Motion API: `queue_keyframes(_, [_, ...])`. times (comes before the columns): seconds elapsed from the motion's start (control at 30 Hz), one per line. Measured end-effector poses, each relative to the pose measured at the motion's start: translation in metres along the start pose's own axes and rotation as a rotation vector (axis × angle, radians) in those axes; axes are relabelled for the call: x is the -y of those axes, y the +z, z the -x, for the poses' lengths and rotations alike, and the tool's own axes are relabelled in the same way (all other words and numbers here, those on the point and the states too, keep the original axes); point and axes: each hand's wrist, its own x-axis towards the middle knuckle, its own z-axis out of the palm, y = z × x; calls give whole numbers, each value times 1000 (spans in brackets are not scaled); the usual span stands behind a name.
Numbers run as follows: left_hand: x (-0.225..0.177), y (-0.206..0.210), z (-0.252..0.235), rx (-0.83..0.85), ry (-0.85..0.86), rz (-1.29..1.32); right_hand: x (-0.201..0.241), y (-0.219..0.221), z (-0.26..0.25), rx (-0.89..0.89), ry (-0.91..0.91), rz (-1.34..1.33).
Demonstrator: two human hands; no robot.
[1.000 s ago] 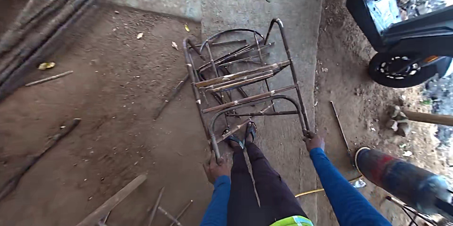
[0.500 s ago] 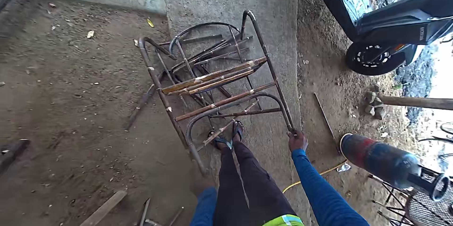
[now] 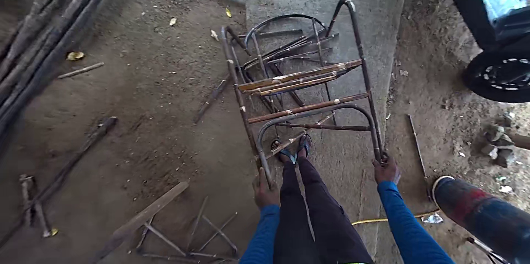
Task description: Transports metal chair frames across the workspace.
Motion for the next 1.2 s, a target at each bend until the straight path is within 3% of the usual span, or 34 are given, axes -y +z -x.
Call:
queue_keyframes(0.33, [8, -8, -7, 33, 17, 78, -1, -10, -5, 86, 27, 44])
queue_keyframes(0.57, [14, 0, -3, -75, 44, 169, 4, -6, -9, 93, 38, 86])
queue_keyframes(0.9, [7, 0, 4, 87, 7, 104, 2, 1, -9, 47, 44, 72])
queue_keyframes(1.2, [15, 2, 2, -64, 72, 145, 2, -5, -17, 103, 63, 112])
